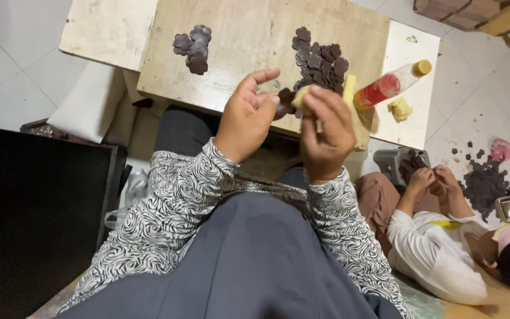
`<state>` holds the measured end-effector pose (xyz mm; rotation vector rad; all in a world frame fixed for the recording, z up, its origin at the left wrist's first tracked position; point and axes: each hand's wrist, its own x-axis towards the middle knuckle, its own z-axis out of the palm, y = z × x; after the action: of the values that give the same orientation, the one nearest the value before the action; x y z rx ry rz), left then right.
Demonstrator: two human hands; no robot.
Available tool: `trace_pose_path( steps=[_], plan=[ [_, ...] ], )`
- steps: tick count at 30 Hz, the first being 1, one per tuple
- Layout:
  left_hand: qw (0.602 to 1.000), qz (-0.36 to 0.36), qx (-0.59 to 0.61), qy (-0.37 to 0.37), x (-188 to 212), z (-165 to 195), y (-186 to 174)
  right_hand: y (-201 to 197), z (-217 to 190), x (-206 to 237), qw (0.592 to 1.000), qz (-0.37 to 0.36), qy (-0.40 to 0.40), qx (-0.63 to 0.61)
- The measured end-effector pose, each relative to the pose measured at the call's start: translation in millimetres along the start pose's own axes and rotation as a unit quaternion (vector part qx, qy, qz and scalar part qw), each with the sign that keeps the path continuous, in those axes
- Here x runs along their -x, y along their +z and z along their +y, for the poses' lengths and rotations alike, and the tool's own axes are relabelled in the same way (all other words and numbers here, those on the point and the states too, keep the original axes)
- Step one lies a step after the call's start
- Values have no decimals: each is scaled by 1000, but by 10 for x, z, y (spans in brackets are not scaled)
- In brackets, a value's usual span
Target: The person sits on the floor at a low table and presses dark flower-shaped foam pieces one at a time with a small yellow sponge block, then places the pressed pieces in piles on the table. A second person on the floor nearby performs similar pressing work.
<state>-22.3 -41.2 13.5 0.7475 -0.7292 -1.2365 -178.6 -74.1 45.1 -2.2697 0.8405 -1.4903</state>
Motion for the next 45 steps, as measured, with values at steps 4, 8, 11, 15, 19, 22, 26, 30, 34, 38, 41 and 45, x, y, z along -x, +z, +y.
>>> trace_pose_path(
  steps=[4,8,11,15,19,22,26,30,34,38,41,45],
  plan=[
    [999,-30,-33,15,27,-14,32,58,-31,-4,997,-57,-26,48],
    [999,-30,-29,3,55,65,39,47,99,-32,996,-43,76,22],
    [990,-12,-138,9,72,137,40,-62,194,-28,989,-8,147,-26],
    [933,43,-352,58,83,200,43,-159,218,-19,959,-61,212,-178],
    [895,6,-430,115,92,227,39,-127,148,-6,957,-156,210,-125],
    [853,-17,-505,130,98,260,-1,-73,118,-19,954,-187,191,-135],
    [822,-50,-547,154,85,276,-1,-80,108,-20,966,-180,161,-87],
    [869,-19,-478,128,85,260,30,-109,124,1,965,-157,185,-101],
    [940,-12,-330,85,76,221,12,-94,164,25,938,-111,257,-205],
    [985,-48,-159,45,20,147,-24,-76,211,58,869,-76,346,-345],
    [994,-58,-80,-47,26,112,-45,-74,227,95,841,-85,375,-382],
    [993,-43,-88,-61,34,100,-54,-66,231,104,833,-90,385,-387]
  ],
)
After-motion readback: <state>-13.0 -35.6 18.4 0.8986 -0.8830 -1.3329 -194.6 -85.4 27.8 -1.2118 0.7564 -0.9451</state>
